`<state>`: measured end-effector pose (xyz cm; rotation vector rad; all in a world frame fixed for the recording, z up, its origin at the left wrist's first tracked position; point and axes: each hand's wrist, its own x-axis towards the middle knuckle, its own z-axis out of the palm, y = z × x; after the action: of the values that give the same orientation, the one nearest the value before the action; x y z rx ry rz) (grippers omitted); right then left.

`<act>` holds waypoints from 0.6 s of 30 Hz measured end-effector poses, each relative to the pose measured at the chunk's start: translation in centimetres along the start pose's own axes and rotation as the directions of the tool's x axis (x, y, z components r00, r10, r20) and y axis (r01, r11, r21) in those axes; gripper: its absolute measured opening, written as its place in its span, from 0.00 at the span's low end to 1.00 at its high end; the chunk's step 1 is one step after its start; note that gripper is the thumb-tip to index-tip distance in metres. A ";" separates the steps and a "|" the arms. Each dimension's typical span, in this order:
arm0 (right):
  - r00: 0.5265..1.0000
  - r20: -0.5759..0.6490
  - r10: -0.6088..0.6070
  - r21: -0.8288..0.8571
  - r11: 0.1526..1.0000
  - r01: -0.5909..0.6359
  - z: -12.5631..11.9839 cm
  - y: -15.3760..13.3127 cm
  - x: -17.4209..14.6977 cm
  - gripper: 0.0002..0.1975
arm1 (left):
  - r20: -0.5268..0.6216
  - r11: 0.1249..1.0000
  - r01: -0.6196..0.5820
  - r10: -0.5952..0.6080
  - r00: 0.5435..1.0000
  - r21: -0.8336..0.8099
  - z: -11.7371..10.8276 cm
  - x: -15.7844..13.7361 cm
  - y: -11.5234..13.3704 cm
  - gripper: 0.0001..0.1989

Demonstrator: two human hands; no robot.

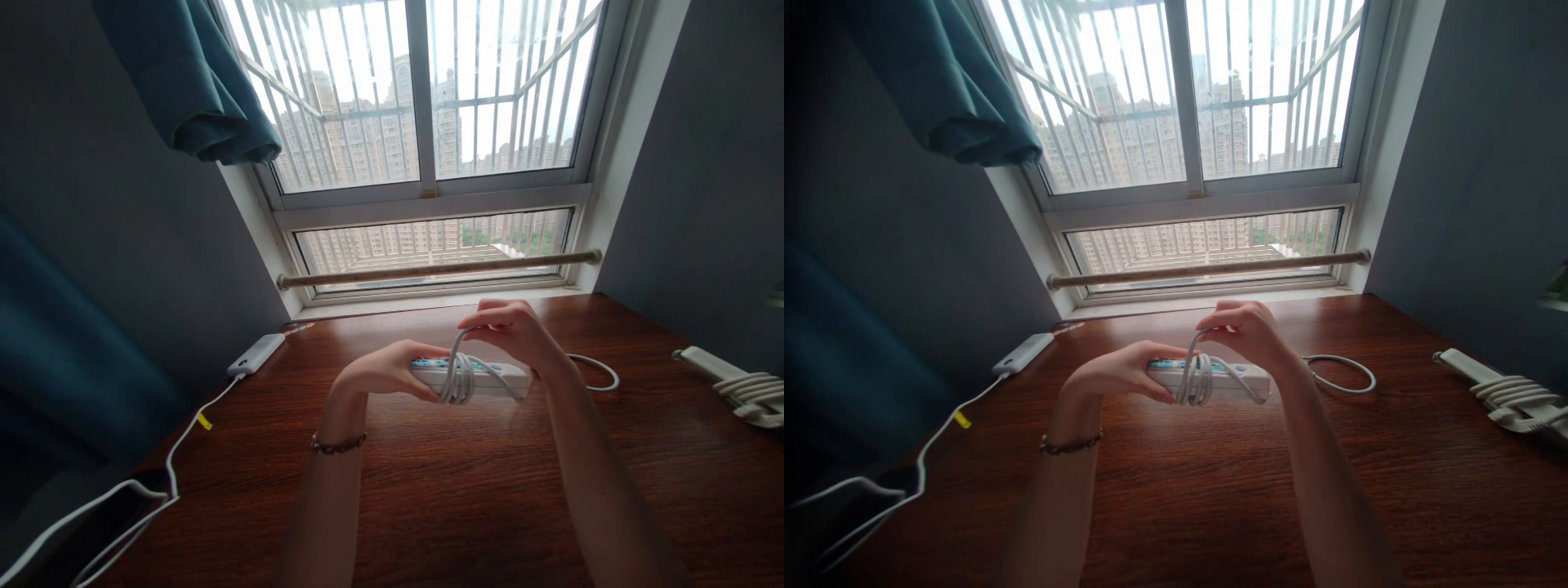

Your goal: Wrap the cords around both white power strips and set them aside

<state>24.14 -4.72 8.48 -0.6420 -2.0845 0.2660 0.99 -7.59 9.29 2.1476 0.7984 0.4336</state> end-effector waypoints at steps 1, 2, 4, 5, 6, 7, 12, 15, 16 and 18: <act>1.000 0.024 -0.007 -0.002 1.000 0.007 0.2 0.1 0.1 0.12 | 0.029 1.000 0.020 -0.021 0.999 0.012 0.1 0.0 -0.1 0.33; 0.999 0.052 -0.014 0.004 1.000 0.014 0.4 0.3 0.1 0.11 | 0.059 0.999 0.039 -0.040 0.997 0.021 0.2 0.0 -0.1 0.33; 0.994 0.109 -0.026 0.041 0.999 0.022 0.8 0.7 0.2 0.11 | 0.118 0.998 0.065 -0.067 0.991 0.023 0.2 -0.2 -0.2 0.34; 0.991 0.134 -0.030 0.073 0.997 0.020 0.9 0.9 0.2 0.11 | 0.147 0.997 0.071 -0.073 0.986 0.018 0.1 -0.4 -0.1 0.34; 0.987 0.159 -0.033 0.112 0.994 0.015 1.1 1.0 0.2 0.12 | 0.170 0.997 0.072 -0.073 0.983 0.011 0.1 -0.6 0.0 0.34; 0.982 0.184 -0.035 0.155 0.988 0.006 1.1 1.1 0.2 0.13 | 0.185 0.998 0.069 -0.068 0.980 0.003 0.0 -0.7 0.2 0.34; 0.974 0.224 0.027 0.329 0.939 -0.102 1.0 1.2 0.2 0.14 | 0.103 0.998 -0.001 0.008 0.995 -0.067 -0.1 -1.3 1.1 0.33; 0.969 0.243 0.054 0.421 0.894 -0.156 1.2 1.6 0.1 0.13 | 0.001 0.985 -0.032 0.033 0.999 -0.167 0.1 -1.5 1.3 0.37; 0.963 0.262 0.057 0.460 0.870 -0.176 1.5 1.8 0.0 0.14 | 0.000 0.976 -0.018 0.018 1.000 -0.217 0.1 -1.5 1.4 0.38; 0.955 0.286 0.084 0.527 0.818 -0.230 2.2 2.3 -0.1 0.15 | 0.006 0.943 0.015 -0.014 1.000 -0.332 0.4 -1.4 1.6 0.37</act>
<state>23.13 -2.69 6.21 -0.4334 -2.0405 1.0603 0.81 -9.56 10.23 1.8264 0.6846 0.5174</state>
